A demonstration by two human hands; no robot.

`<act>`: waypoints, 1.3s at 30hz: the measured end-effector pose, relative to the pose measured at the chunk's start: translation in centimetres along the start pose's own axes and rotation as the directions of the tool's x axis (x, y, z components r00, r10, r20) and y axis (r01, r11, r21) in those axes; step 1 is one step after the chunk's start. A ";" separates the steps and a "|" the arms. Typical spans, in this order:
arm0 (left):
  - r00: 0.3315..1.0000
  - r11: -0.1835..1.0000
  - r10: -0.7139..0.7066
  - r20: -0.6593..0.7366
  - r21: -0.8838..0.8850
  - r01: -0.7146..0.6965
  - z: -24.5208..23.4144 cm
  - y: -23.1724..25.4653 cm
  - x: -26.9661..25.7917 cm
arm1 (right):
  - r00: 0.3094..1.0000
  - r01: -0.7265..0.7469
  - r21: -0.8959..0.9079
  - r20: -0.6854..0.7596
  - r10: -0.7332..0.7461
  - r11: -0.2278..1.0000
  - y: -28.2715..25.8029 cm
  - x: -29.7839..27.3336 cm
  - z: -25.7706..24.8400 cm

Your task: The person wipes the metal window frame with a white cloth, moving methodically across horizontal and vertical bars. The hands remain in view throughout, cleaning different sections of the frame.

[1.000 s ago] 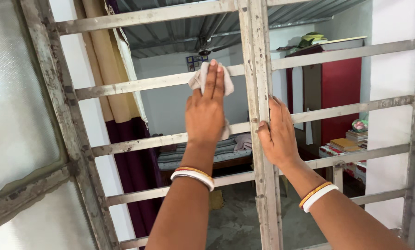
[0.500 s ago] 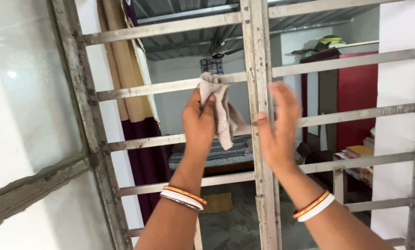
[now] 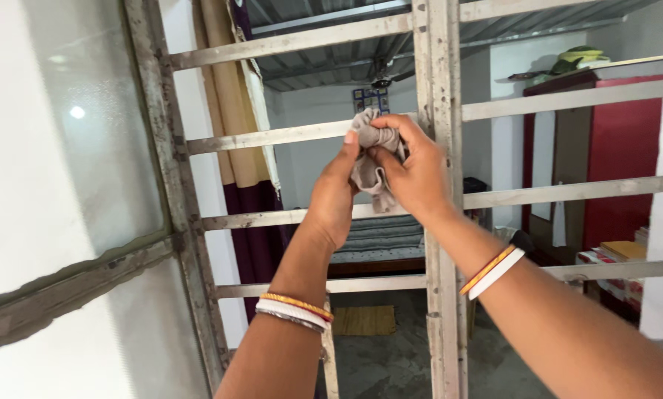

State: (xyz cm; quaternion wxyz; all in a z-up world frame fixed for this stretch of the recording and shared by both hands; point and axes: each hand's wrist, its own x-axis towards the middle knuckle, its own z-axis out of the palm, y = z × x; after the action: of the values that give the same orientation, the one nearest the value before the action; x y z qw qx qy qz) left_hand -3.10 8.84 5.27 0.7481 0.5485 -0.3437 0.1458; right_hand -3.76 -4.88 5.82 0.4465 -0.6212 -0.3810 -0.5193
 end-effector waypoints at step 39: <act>0.902 -0.107 0.429 0.052 0.994 -0.006 -10.1 -0.9 -3.6 | 0.849 0.520 -0.601 0.282 -0.448 0.607 2.3 3.4 0.5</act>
State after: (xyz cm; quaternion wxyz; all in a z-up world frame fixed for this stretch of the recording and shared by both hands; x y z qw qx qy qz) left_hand -1.53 18.43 0.58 0.1160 0.8214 -0.1010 0.5493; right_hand -0.85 -5.08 8.79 0.0211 -0.6365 -0.3494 -0.6873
